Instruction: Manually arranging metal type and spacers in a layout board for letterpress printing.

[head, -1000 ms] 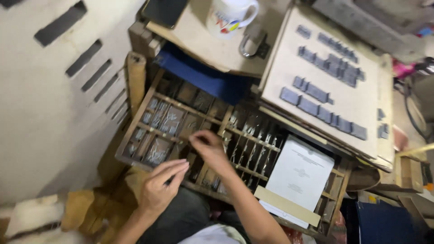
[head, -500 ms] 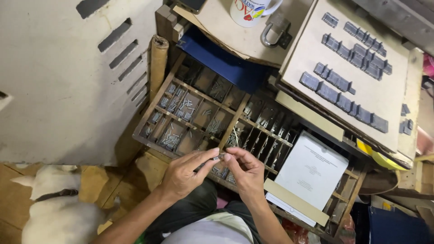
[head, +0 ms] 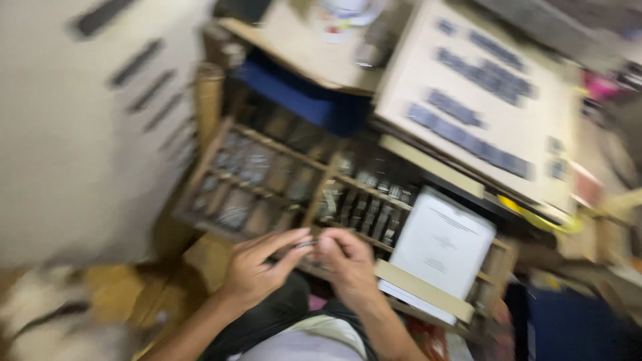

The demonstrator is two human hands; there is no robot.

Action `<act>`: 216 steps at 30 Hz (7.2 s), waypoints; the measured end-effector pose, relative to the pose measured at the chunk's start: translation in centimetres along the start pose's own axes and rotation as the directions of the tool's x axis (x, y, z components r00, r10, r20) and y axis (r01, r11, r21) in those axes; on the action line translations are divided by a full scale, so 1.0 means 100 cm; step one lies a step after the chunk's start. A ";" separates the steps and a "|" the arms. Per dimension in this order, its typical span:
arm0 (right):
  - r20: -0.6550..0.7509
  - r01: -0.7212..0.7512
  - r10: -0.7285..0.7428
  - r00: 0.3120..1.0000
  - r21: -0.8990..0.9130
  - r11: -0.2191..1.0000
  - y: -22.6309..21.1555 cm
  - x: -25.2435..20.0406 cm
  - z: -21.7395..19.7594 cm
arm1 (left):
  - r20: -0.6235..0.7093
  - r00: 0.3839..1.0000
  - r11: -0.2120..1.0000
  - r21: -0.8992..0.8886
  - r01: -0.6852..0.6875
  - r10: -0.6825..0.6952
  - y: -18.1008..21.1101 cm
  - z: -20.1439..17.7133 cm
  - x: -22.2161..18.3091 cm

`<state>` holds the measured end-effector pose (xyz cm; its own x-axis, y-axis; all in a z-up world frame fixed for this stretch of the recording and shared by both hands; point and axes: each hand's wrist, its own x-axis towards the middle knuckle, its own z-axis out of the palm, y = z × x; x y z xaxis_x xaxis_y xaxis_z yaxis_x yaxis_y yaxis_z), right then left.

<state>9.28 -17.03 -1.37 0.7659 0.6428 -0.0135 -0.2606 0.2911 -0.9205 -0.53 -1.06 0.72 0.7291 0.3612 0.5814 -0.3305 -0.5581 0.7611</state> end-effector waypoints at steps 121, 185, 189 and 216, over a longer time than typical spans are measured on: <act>-0.325 -0.311 0.025 0.945 -0.923 -0.226 0.039 0.078 -0.108 | 0.050 0.989 0.990 0.024 0.137 -0.138 -0.003 0.039 -0.009; -0.260 -0.233 0.192 0.946 -0.135 0.963 -0.022 -0.040 -0.053 | 0.112 0.992 0.997 -0.059 -0.058 0.064 -0.016 0.045 -0.018; -0.248 -0.223 0.169 0.954 -0.211 0.952 -0.022 -0.040 -0.047 | 0.141 0.984 0.994 0.008 -0.112 0.109 -0.016 0.043 -0.024; -0.115 -0.303 0.328 0.938 0.194 0.933 -0.047 -0.049 -0.044 | 0.208 0.977 0.998 -0.017 0.060 -0.055 -0.046 0.029 -0.026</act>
<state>9.32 -24.63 1.27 0.7001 0.6168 -0.3598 -0.5893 0.2146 -0.7789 0.82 -1.64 -5.09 0.8548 0.2283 0.4660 -0.2962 -0.5225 0.7995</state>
